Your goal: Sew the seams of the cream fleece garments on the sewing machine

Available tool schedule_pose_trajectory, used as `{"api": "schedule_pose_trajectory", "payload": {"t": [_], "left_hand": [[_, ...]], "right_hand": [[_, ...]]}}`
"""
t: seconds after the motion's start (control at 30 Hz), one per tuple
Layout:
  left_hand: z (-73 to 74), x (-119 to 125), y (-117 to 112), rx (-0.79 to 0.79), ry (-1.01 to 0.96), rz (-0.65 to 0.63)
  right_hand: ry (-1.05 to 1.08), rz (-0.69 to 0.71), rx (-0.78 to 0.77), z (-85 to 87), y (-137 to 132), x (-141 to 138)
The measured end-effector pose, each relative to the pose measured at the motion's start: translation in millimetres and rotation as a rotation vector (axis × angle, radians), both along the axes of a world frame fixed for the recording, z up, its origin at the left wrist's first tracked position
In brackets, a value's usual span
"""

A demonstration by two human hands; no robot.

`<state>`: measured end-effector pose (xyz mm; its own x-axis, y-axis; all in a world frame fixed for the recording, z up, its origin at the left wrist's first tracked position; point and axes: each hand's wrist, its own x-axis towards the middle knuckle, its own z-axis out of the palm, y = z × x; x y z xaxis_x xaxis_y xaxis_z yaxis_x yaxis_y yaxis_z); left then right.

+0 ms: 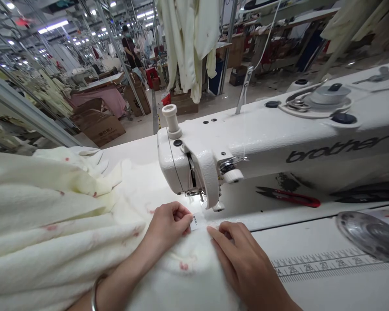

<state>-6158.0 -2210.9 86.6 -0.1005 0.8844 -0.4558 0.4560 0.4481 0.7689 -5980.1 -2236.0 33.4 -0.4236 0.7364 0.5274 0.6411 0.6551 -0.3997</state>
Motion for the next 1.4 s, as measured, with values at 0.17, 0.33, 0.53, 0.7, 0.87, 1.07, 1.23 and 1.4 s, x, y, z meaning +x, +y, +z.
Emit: {"api": "schedule_pose_trajectory", "payload": {"t": [0.17, 0.33, 0.53, 0.7, 0.87, 1.07, 1.23, 1.4], "left_hand": [[2.4, 1, -2, 0.003, -0.019, -0.021], [-4.4, -1, -2, 0.040, -0.002, -0.014], [-5.5, 0, 0, 0.037, 0.029, -0.025], [-0.4, 0, 2, -0.009, 0.050, -0.029], [4.1, 1, 3, -0.028, 0.047, -0.019], [-1.2, 2, 5, -0.007, 0.052, -0.025], [8.5, 4, -1, 0.050, 0.225, -0.088], [21.0, -10, -35, 0.609, 0.745, -0.487]], "right_hand": [[0.011, -0.004, 0.007, -0.3, 1, 2], [-0.067, 0.022, 0.014, -2.0, 0, 4], [-0.083, 0.029, 0.002, -8.1, -2, 4], [-0.050, 0.018, 0.036, -5.6, -1, 1], [-0.046, 0.014, 0.052, -6.6, -1, 1], [-0.029, 0.012, 0.069, -7.5, 0, 0], [-0.015, 0.005, 0.122, -4.2, 0, -1], [-0.006, 0.026, 0.126, -3.7, 0, -1]]}}
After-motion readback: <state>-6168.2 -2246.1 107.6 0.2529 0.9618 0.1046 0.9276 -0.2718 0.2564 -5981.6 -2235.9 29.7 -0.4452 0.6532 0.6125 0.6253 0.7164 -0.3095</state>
